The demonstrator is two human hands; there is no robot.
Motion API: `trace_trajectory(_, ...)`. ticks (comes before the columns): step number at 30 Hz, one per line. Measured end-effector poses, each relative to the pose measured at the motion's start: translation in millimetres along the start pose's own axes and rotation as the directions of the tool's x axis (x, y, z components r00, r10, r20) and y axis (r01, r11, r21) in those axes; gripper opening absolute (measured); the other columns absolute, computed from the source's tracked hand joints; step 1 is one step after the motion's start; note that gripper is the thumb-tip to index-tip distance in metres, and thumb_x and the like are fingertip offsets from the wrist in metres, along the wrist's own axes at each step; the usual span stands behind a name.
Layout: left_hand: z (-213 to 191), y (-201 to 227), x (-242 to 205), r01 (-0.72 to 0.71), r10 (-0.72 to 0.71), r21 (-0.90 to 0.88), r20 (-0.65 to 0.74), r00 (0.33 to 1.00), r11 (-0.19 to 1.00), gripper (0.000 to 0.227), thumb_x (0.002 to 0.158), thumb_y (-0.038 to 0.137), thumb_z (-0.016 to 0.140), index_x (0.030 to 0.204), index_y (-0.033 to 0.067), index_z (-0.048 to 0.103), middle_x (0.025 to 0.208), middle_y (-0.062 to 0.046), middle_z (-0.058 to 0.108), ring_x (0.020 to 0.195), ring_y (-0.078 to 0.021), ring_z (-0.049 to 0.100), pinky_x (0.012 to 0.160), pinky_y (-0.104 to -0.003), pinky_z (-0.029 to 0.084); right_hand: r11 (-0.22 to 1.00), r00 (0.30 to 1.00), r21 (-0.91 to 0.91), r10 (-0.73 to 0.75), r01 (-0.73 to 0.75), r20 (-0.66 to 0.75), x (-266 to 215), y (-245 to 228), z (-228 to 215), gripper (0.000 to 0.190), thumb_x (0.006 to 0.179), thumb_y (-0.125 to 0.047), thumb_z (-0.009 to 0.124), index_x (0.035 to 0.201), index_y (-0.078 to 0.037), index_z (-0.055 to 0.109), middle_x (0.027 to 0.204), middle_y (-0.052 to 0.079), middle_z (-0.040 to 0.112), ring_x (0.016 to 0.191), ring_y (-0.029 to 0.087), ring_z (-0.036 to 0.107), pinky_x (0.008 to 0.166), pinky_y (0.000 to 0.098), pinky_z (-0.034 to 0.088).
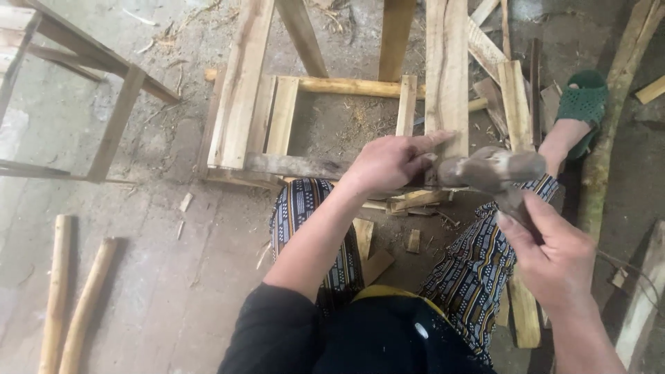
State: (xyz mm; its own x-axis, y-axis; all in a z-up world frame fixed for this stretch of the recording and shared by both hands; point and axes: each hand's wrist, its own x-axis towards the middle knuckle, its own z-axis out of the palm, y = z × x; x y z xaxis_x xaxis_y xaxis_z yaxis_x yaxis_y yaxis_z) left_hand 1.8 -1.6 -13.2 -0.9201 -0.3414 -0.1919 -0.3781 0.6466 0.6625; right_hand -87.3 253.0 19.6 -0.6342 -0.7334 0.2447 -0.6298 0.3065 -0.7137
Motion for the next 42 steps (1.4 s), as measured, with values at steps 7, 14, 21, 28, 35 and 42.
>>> trace_trajectory(7, 7.8, -5.7, 9.5, 0.081, -0.083, 0.029, 0.072, 0.994, 0.996, 0.046, 0.101, 0.035, 0.052, 0.142, 0.0546, 0.043, 0.1, -0.001, 0.077, 0.05, -0.0054, 0.042, 0.05, -0.019, 0.046, 0.997, 0.992, -0.033, -0.068, 0.065, -0.106, -14.0, 13.0, -19.8, 0.045, 0.098, 0.011, 0.074, 0.142, 0.011, 0.066, 0.098, 0.015, 0.069, 0.067, 0.017, 0.053, 0.058, 0.0277, 0.042)
trace_trajectory(14, 1.9, -0.9, 3.5, 0.033, -0.032, -0.055, 0.02, 0.999, 0.998, 0.049, 0.1, 0.029, 0.059, 0.142, 0.0499, 0.048, 0.076, 0.007, 0.065, 0.053, -0.0045, 0.045, 0.051, -0.018, 0.042, 0.989, 0.999, -0.142, -0.051, 0.049, -0.008, -0.6, -2.1, -5.9, 0.042, 0.094, 0.004, 0.074, 0.136, 0.006, 0.069, 0.088, 0.013, 0.071, 0.058, 0.016, 0.053, 0.047, 0.0288, 0.038)
trace_trajectory(21, 7.5, -8.7, 8.6, -0.016, 0.016, 0.003, -0.002, 1.0, 1.0, 0.052, 0.101, 0.027, 0.058, 0.145, 0.0489, 0.045, 0.073, 0.004, 0.062, 0.054, -0.006, 0.045, 0.05, -0.02, 0.045, 0.987, 0.989, -0.092, -0.137, 0.131, -0.057, -2.8, 13.4, -16.5, 0.043, 0.099, 0.0, 0.073, 0.139, 0.011, 0.067, 0.082, 0.013, 0.069, 0.053, 0.015, 0.05, 0.046, 0.027, 0.038)
trace_trajectory(28, 12.0, -16.6, 7.0, -0.119, 0.126, 0.074, -0.107, 0.986, 0.99, 0.059, 0.095, 0.025, 0.066, 0.144, 0.0507, 0.045, 0.07, 0.002, 0.062, 0.058, -0.0108, 0.052, 0.055, -0.029, 0.05, 0.979, 0.982, -0.082, -0.187, 0.185, -0.01, -1.0, -1.0, -1.9, 0.035, 0.091, 0.013, 0.075, 0.125, 0.01, 0.069, 0.084, 0.012, 0.066, 0.057, 0.015, 0.049, 0.047, 0.026, 0.037)
trace_trajectory(35, 5.9, -10.2, 8.5, -0.024, 0.024, 0.043, 0.0, 1.0, 0.999, 0.052, 0.1, 0.032, 0.056, 0.145, 0.0523, 0.041, 0.085, 0.001, 0.073, 0.061, -0.0089, 0.058, 0.063, -0.025, 0.057, 0.99, 0.988, -0.014, -0.142, 0.142, -0.059, -4.3, 8.5, -9.6, 0.046, 0.091, 0.011, 0.074, 0.136, 0.014, 0.065, 0.103, 0.023, 0.073, 0.064, 0.018, 0.059, 0.049, 0.0265, 0.042)
trace_trajectory(42, 7.3, -8.4, 10.0, -0.004, 0.004, 0.026, 0.014, 1.0, 1.0, 0.052, 0.1, 0.028, 0.057, 0.145, 0.0499, 0.044, 0.074, 0.002, 0.069, 0.055, -0.0063, 0.053, 0.057, -0.021, 0.053, 0.99, 0.994, -0.112, -0.093, 0.087, -0.048, -4.6, 3.8, -11.4, 0.051, 0.096, 0.007, 0.073, 0.146, 0.009, 0.063, 0.1, 0.018, 0.072, 0.066, 0.019, 0.058, 0.052, 0.0295, 0.044)
